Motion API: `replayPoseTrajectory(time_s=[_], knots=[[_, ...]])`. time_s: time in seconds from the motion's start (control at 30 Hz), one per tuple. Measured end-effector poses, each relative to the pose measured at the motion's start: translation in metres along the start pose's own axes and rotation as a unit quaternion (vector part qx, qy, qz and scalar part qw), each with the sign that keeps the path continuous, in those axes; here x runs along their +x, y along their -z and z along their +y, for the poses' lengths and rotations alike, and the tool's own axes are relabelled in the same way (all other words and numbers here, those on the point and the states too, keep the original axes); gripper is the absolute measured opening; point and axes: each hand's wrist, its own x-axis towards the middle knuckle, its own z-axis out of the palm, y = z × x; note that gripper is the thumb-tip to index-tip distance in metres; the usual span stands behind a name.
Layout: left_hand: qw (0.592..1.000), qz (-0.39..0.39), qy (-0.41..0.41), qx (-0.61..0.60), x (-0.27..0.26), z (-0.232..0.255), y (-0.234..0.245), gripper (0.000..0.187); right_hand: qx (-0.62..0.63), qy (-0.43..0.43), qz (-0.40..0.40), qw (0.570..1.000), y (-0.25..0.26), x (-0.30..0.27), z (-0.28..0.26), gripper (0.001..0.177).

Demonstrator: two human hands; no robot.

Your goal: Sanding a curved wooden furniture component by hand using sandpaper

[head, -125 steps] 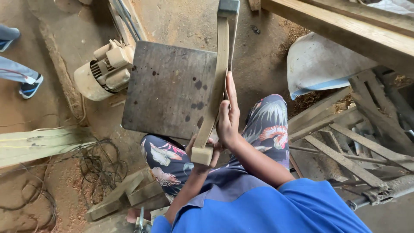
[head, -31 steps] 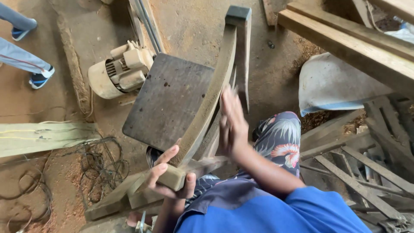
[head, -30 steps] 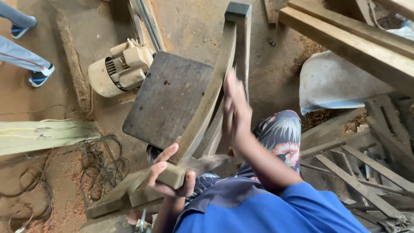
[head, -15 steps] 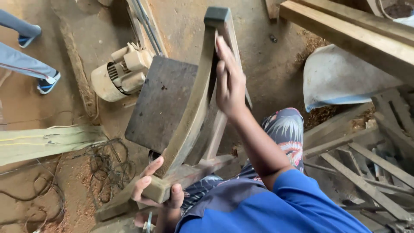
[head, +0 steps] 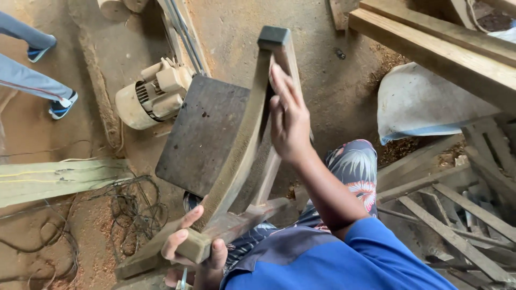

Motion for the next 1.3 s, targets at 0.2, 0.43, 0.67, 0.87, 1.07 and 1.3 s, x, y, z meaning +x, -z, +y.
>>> replayPoseTrajectory(time_s=[0.2, 0.43, 0.67, 0.87, 1.07, 1.3], knots=[[0.963, -0.026, 0.267, 0.011, 0.023, 0.021, -0.005, 0.056, -0.12, 0.044, -0.127, 0.984, 0.006, -0.043, -0.04, 0.06], [0.984, -0.015, 0.158, 0.078, 0.015, 0.006, -0.002, 0.058, -0.083, 0.012, 0.0, 0.996, -0.016, -0.003, -0.018, 0.051], [0.991, -0.001, 0.1, 0.094, 0.014, 0.005, -0.001, 0.061, -0.094, 0.099, -0.017, 0.991, -0.01, -0.04, -0.034, 0.048], [0.984, -0.042, 0.159, 0.063, 0.014, 0.021, 0.013, 0.064, -0.072, 0.019, -0.029, 0.997, -0.014, -0.008, -0.02, 0.048], [0.985, -0.031, 0.158, 0.066, 0.019, 0.018, 0.006, 0.06, -0.06, 0.07, -0.037, 0.995, -0.012, -0.057, -0.021, 0.053], [0.988, 0.025, 0.149, 0.037, 0.01, -0.004, -0.009, 0.057, -0.004, 0.024, -0.001, 1.0, -0.02, -0.014, -0.007, 0.042]])
